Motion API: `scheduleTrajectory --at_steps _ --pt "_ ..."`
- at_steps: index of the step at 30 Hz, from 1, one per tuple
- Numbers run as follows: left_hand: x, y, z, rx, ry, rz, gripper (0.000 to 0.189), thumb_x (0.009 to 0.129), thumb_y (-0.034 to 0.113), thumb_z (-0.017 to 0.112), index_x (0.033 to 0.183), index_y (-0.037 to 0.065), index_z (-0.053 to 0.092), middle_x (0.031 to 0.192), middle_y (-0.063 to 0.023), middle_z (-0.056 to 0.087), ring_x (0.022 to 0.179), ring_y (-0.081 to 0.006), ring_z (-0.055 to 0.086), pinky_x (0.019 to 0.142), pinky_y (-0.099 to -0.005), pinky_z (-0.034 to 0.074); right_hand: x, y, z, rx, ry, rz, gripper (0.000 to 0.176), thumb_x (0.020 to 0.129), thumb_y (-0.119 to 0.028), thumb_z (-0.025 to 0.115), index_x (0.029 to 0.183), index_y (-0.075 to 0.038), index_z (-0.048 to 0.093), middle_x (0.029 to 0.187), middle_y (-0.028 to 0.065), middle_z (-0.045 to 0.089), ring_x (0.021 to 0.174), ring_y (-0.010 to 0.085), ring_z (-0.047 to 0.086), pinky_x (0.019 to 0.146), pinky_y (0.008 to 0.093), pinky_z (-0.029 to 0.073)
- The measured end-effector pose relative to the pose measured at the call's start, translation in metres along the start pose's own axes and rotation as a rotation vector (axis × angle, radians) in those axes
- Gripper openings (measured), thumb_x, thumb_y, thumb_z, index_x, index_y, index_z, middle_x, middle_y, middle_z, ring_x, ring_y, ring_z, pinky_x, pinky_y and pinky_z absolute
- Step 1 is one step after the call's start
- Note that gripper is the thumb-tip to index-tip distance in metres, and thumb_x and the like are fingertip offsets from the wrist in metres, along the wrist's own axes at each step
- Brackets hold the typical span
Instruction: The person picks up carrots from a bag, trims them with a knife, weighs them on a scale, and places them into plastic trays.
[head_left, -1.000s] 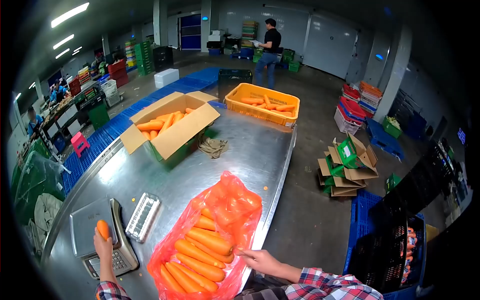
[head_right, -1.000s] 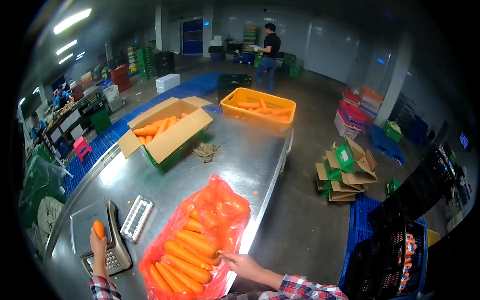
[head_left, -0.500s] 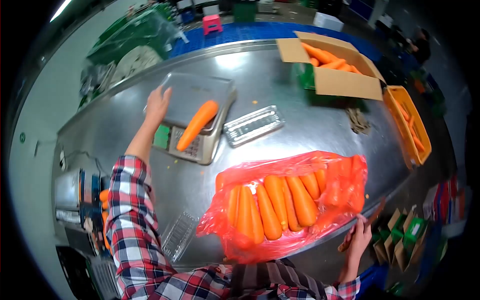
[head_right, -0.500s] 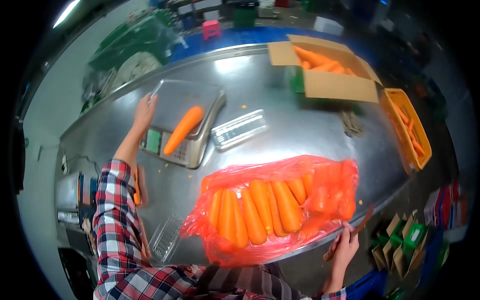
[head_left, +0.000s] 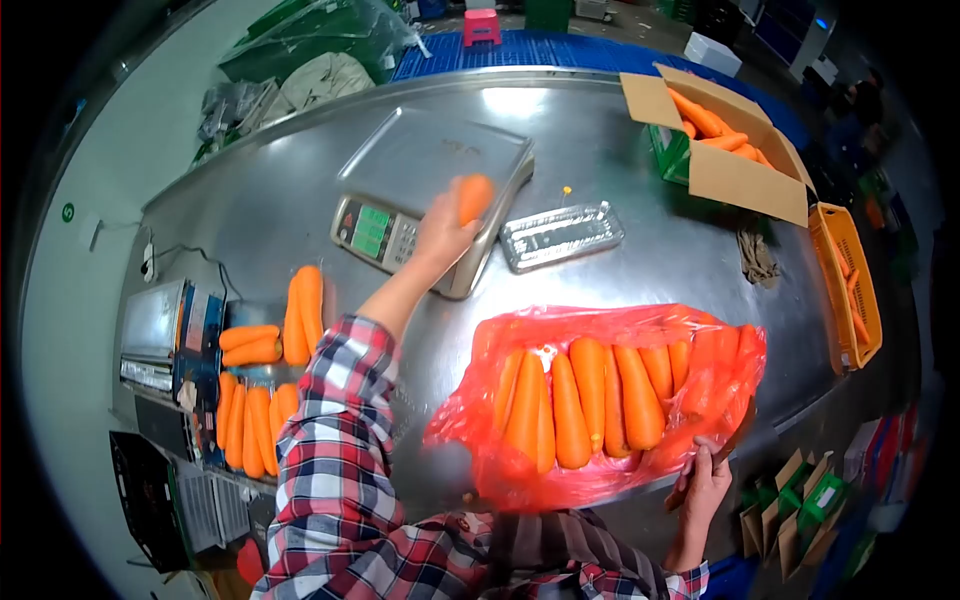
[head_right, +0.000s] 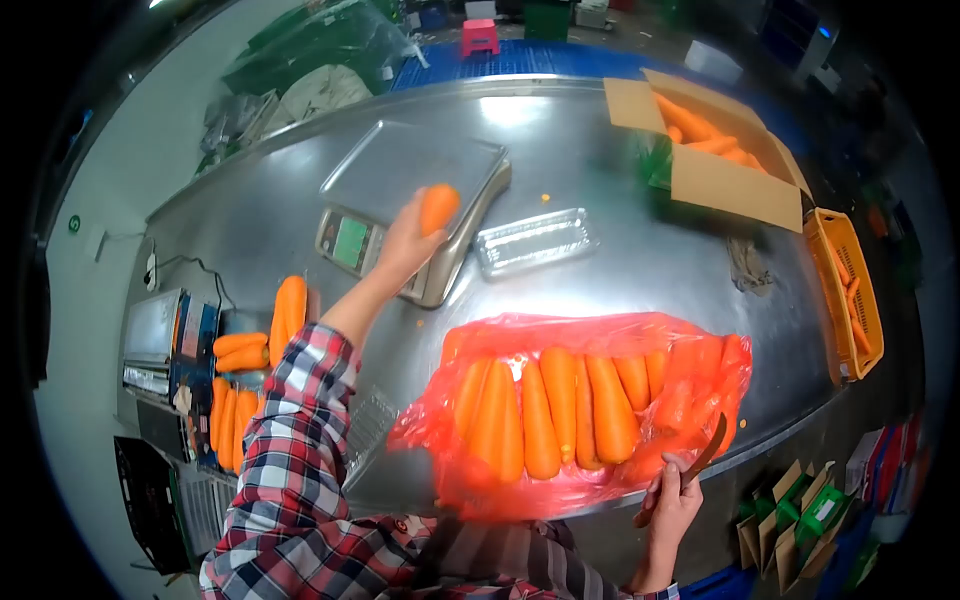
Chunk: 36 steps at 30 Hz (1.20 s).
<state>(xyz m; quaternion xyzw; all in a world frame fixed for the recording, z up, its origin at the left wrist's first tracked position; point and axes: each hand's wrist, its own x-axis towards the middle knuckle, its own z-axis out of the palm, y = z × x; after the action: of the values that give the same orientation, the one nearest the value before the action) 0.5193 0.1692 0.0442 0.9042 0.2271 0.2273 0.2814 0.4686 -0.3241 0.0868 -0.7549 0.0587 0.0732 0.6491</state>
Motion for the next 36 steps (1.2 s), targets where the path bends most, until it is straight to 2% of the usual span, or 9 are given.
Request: scheduleTrajectory --at_steps 5,13,18,22,25,28,29,32,36 --pt "-0.125 -0.011 -0.073 -0.220 -0.151 -0.208 0.077 0.074 0.026 0.072 0.137 0.001 0.035 0.124 -0.0219 0.054 0.114 -0.0333 0.053 0.096 -0.0362 0.042 -0.011 -0.005 0.005 -0.021 -0.055 0.022 0.020 0.096 -0.014 0.047 0.105 -0.002 0.059 0.059 0.0004 0.047 0.039 0.0050 0.039 0.036 0.0188 0.031" --pt "-0.316 -0.051 -0.095 0.052 -0.354 -0.282 0.071 0.070 0.018 0.074 0.132 0.002 0.042 0.122 -0.0194 0.054 0.113 -0.0337 0.053 0.097 -0.0365 0.041 -0.024 -0.004 0.025 -0.045 -0.242 -0.034 0.019 0.095 -0.013 0.050 0.106 -0.002 0.061 0.062 -0.0009 0.051 0.043 0.0037 0.041 0.038 0.0195 0.030" --pt "-0.281 -0.003 -0.109 0.119 -0.169 0.103 0.060 0.072 0.018 0.073 0.125 0.004 0.050 0.121 -0.0159 0.055 0.112 -0.0349 0.052 0.099 -0.0395 0.039 -0.027 0.000 0.018 0.024 -0.300 -0.084 0.020 0.096 -0.015 0.050 0.106 -0.002 0.061 0.062 0.0003 0.051 0.041 0.0050 0.042 0.039 0.0188 0.033" --pt "-0.254 0.126 -0.078 0.090 -0.416 0.659 0.052 0.073 0.017 0.071 0.122 0.008 0.054 0.121 -0.0146 0.055 0.118 -0.0320 0.048 0.104 -0.0499 0.032 -0.035 0.010 0.017 0.046 -0.369 0.017 0.021 0.096 -0.015 0.050 0.109 -0.002 0.061 0.067 0.0007 0.055 0.042 0.0036 0.042 0.039 0.0181 0.032" --pt "-0.277 0.107 -0.050 0.219 -0.598 0.734 0.051 0.073 0.016 0.069 0.120 0.007 0.054 0.120 -0.0157 0.053 0.118 -0.0314 0.048 0.105 -0.0501 0.031 -0.044 0.035 0.018 0.009 -0.434 0.126 0.027 0.094 -0.014 0.051 0.118 -0.004 0.057 0.081 0.0003 0.062 0.042 0.0027 0.041 0.040 0.0176 0.033" --pt "-0.309 0.079 -0.057 0.197 -0.644 0.678 0.035 0.075 0.012 0.066 0.109 0.005 0.060 0.097 -0.0130 0.060 0.092 -0.0301 0.057 0.098 -0.0472 0.038 -0.053 0.082 0.012 -0.343 -0.567 0.044 0.039 0.088 -0.016 0.060 0.124 -0.003 0.054 0.100 0.0149 0.067 0.088 0.0204 0.065 0.079 0.0292 0.049" --pt "-0.320 0.070 -0.058 0.183 -0.677 0.642 0.031 0.076 0.012 0.065 0.105 0.005 0.062 0.091 -0.0122 0.061 0.086 -0.0297 0.059 0.096 -0.0462 0.040 -0.056 0.104 0.015 -0.287 -0.565 -0.124 0.035 0.087 -0.016 0.061 0.119 -0.004 0.057 0.097 0.0181 0.066 0.085 0.0233 0.066 0.076 0.0299 0.050" --pt "-0.336 0.065 -0.059 0.075 -0.718 0.563 0.022 0.077 0.011 0.066 0.099 0.005 0.064 0.084 -0.0109 0.062 0.080 -0.0295 0.060 0.087 -0.0439 0.044 -0.065 0.108 0.008 -0.399 -0.623 -0.081 0.032 0.087 -0.016 0.061 0.115 -0.003 0.059 0.092 0.0187 0.066 0.085 0.0250 0.066 0.076 0.0306 0.050" --pt "-0.301 0.090 -0.038 0.082 -0.279 0.530 0.018 0.077 0.018 0.068 0.089 0.005 0.065 0.079 -0.0110 0.063 0.073 -0.0308 0.060 0.071 -0.0407 0.047 -0.071 0.100 0.007 -0.433 -0.613 -0.155 0.029 0.087 -0.015 0.061 0.113 -0.002 0.060 0.093 0.0191 0.066 0.086 0.0257 0.067 0.075 0.0307 0.050"
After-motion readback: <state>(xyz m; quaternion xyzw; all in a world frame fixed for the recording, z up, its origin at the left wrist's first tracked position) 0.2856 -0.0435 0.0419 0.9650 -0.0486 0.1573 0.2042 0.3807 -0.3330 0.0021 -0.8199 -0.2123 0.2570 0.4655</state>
